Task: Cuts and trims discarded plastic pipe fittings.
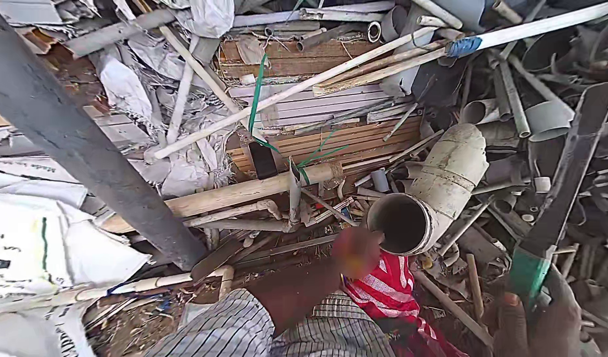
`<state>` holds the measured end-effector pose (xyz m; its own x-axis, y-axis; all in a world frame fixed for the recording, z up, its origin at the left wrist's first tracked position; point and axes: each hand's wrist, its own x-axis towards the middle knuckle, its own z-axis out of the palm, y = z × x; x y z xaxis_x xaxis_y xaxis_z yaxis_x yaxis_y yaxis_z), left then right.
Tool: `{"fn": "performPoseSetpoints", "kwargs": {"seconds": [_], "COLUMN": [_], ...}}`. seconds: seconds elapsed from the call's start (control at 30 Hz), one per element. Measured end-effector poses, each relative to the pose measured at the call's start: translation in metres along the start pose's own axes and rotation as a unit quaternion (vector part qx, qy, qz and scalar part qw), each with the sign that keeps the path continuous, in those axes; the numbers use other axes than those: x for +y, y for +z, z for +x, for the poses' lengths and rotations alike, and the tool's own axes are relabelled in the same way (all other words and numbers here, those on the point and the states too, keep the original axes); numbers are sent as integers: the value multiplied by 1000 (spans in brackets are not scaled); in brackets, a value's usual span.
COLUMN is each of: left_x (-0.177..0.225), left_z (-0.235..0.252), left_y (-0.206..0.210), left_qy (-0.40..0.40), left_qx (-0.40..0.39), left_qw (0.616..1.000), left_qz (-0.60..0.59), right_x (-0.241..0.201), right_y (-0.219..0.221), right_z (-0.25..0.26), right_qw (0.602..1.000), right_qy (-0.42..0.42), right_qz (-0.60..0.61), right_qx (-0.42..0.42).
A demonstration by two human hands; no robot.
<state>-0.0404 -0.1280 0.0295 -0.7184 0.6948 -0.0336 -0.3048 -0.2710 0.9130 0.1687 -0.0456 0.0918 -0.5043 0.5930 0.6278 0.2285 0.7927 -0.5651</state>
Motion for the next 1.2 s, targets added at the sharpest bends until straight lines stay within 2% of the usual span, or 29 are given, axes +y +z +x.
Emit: {"fn": "performPoseSetpoints", "kwargs": {"seconds": [0.07, 0.13, 0.23, 0.27, 0.37, 0.47, 0.6, 0.7, 0.77, 0.83, 0.9, 0.93, 1.03, 1.1, 1.13, 1.2], "left_x": [-8, -13, -19, -20, -23, -27, -24, -25, -26, -26, -26, -26, -26, -27, -28, -30], "left_z": [2, 2, 1, 0, -1, 0, 0, 0, -1, 0, -1, -1, -2, -3, -3, -1], "left_y": [-1, -4, -8, -9, -11, -13, -11, -10, -11, -12, -12, -13, -12, -13, -14, -15], "left_qy": [33, 51, 62, 69, 98, 113, 110, 120, 125, 123, 115, 112, 109, 115, 119, 118], "left_qx": [0, 3, 9, 5, -7, -20, -12, -18, -23, -22, -17, -15, -8, -7, -11, -3], "left_qw": [999, 998, 998, 998, 995, 993, 994, 993, 992, 992, 993, 994, 994, 993, 993, 993], "left_qz": [-17, -21, -13, -12, -13, -10, 3, -10, -14, -8, -7, -7, -12, -16, -12, 4], "right_x": [-11, -12, -5, -5, -20, -16, 8, -7, -8, 7, 20, 23, 14, 7, 9, 15], "right_y": [5, 15, 22, 18, -7, -7, 5, -14, -15, -3, 5, 4, -6, -5, 0, 8], "right_z": [-11, -19, -20, -19, -14, -19, -18, -12, -16, -23, -23, -23, -19, -22, -26, -33], "right_qw": [997, 989, 982, 982, 992, 991, 980, 984, 986, 983, 979, 977, 988, 988, 989, 988], "right_qy": [-62, -79, 6, 12, -57, -101, -49, -80, -110, -99, -15, 5, -77, -109, -104, -28], "right_qz": [-52, -127, -152, -156, -107, -91, -185, -156, -126, -152, -185, -190, -137, -98, -99, -136], "right_qx": [10, -11, -111, -106, -33, -21, -61, 11, 27, 2, -87, -99, 5, 39, 31, -64]}}
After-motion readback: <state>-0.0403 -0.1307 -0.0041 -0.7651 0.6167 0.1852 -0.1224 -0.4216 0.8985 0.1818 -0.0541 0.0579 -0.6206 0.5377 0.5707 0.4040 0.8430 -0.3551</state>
